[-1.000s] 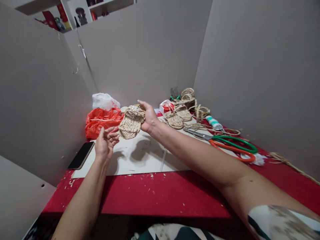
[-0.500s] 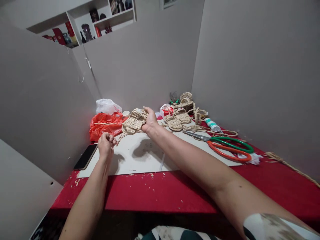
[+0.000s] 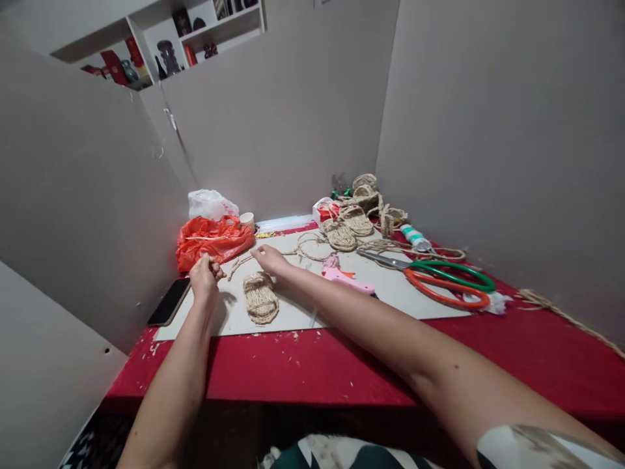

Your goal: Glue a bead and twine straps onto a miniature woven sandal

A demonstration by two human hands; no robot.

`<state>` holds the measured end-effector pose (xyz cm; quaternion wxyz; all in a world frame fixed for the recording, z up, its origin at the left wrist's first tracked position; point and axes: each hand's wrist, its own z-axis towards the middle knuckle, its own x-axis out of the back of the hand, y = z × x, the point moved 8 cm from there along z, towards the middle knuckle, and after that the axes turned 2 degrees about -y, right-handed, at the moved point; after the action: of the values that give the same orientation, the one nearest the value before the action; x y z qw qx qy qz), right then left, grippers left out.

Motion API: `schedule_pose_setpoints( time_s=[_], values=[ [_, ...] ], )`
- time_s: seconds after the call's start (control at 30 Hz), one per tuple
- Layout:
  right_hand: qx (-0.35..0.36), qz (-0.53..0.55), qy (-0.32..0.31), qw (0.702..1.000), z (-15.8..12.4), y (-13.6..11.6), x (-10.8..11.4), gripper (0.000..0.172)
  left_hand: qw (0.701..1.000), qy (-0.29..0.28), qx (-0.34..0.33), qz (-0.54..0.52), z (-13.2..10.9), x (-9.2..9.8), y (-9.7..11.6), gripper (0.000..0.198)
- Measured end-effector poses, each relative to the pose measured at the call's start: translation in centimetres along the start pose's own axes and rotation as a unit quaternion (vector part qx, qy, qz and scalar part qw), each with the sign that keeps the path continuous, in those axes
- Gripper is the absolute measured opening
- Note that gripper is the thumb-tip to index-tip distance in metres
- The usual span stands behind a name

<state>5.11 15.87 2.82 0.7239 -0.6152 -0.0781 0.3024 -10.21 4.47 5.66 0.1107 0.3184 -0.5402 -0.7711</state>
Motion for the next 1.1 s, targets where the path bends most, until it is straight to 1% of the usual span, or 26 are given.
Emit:
schedule_pose_setpoints(
  time_s=[0.1, 0.17, 0.23, 0.3, 0.37, 0.43, 0.53, 0.63, 0.67, 0.73, 0.83, 0.93, 1.03, 1.1],
  values=[
    [0.075, -0.078, 0.032, 0.994, -0.8, -3.2, 0.4, 0.017, 0.997, -0.059, 0.048, -0.005, -0.6, -1.2, -0.3, 0.024],
    [0.120, -0.116, 0.014, 0.986, -1.8, -5.2, -0.5, 0.016, 0.990, -0.106, 0.089, -0.007, -1.2, -2.1, -0.6, 0.028],
    [0.150, -0.141, -0.025, 0.978, -3.1, -6.5, -1.7, 0.019, 0.981, -0.146, 0.124, -0.009, -1.9, -2.8, -1.0, 0.029],
    [0.189, -0.175, -0.065, 0.964, -4.4, -7.4, -2.7, 0.021, 0.973, -0.176, 0.148, -0.011, -2.6, -3.4, -1.5, 0.029],
    [0.241, -0.222, -0.091, 0.941, -5.6, -8.1, -3.4, 0.023, 0.967, -0.198, 0.161, -0.013, -3.1, -3.8, -1.8, 0.029],
    [0.288, -0.268, -0.101, 0.914, -6.5, -8.5, -3.8, 0.023, 0.961, -0.217, 0.169, -0.016, -3.5, -4.1, -2.1, 0.028],
    [0.322, -0.323, -0.099, 0.884, -7.2, -8.7, -3.9, 0.018, 0.954, -0.242, 0.178, -0.017, -4.1, -4.7, -2.5, 0.028],
    [0.333, -0.380, -0.100, 0.857, -7.8, -8.8, -4.1, 0.016, 0.947, -0.259, 0.192, -0.017, -4.9, -5.1, -3.0, 0.029],
    [0.333, -0.392, -0.101, 0.852, -8.0, -8.8, -4.1, 0.018, 0.944, -0.262, 0.198, -0.018, -5.1, -5.2, -3.2, 0.030],
    [0.327, -0.401, -0.103, 0.849, -8.2, -8.5, -3.8, 0.021, 0.939, -0.271, 0.212, -0.017, -5.7, -5.4, -3.7, 0.033],
    [0.298, -0.397, -0.083, 0.864, -7.8, -7.7, -2.6, 0.029, 0.934, -0.278, 0.224, -0.018, -5.8, -5.5, -4.4, 0.036],
    [0.260, -0.389, -0.107, 0.877, -7.2, -6.7, -2.1, 0.029, 0.912, -0.318, 0.257, -0.028, -6.0, -6.0, -5.2, 0.030],
    [0.236, -0.377, -0.105, 0.889, -7.6, -7.0, -1.9, 0.025, 0.890, -0.346, 0.294, -0.034, -6.9, -6.5, -5.6, 0.024],
    [0.222, -0.366, -0.097, 0.898, -8.3, -7.7, -1.9, 0.022, 0.883, -0.358, 0.298, -0.049, -7.7, -7.0, -5.2, 0.022]
  ],
)
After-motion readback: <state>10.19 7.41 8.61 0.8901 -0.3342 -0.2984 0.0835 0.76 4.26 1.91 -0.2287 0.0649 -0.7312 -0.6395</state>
